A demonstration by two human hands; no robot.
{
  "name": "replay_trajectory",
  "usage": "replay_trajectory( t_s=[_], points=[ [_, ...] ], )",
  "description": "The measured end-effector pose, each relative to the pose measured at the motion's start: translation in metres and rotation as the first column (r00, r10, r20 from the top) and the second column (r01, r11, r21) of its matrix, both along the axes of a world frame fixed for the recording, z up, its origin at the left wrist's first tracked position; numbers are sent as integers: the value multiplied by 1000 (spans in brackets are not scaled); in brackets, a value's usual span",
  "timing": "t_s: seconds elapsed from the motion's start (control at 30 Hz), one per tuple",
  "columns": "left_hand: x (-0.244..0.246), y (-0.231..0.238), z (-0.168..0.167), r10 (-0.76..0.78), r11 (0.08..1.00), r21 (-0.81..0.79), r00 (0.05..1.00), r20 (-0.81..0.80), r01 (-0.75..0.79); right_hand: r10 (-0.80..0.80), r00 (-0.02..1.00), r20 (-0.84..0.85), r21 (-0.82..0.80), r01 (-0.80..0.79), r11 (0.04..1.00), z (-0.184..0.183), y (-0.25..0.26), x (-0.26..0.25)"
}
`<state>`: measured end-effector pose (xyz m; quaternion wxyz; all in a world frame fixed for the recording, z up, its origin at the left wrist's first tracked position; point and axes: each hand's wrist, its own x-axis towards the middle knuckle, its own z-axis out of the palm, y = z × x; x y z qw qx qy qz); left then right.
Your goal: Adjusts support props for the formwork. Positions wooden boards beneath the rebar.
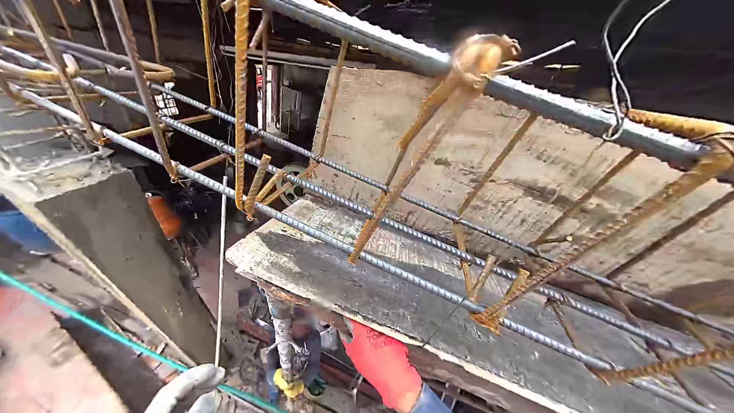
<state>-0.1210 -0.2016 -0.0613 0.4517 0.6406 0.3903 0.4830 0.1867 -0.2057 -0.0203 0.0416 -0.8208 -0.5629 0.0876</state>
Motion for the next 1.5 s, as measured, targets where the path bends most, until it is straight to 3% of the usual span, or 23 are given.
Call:
replay_trajectory(
  t_s=[0.1,0.2,0.33,0.6,0.8,1.0,1.1,1.2,1.4,1.5],
  points=[
    [27,-21,8,-251,966,28,963,-101,255,38,999,-21,-30,-38,999,4,1,11],
    [35,-61,-4,-400,916,-90,865,-303,392,45,998,37,21,-46,999,-6,-23,26],
    [42,-87,-13,-228,974,-104,829,-511,203,-73,997,33,-31,74,997,-6,-55,54],
    [44,-85,-6,-277,960,-191,786,-552,205,-140,987,79,62,136,989,-27,-94,86],
    [45,-78,-6,-342,937,-260,767,-542,234,-124,977,171,288,71,955,-39,-116,109],
    [49,-75,-13,-359,933,-207,768,-530,294,-146,980,134,302,100,948,-43,-125,114],
    [54,-75,-4,-335,941,-239,760,-558,240,-151,979,137,309,103,945,-43,-126,115],
    [52,-75,1,-310,945,-263,780,-544,193,-135,977,164,361,68,930,-43,-125,115],
    [47,-63,-1,-362,921,-291,846,-392,260,-169,974,153,347,107,932,-39,-126,120],
    [35,-47,-2,-243,961,-214,903,-354,175,-179,977,115,310,136,941,-44,-126,115]
  ],
)
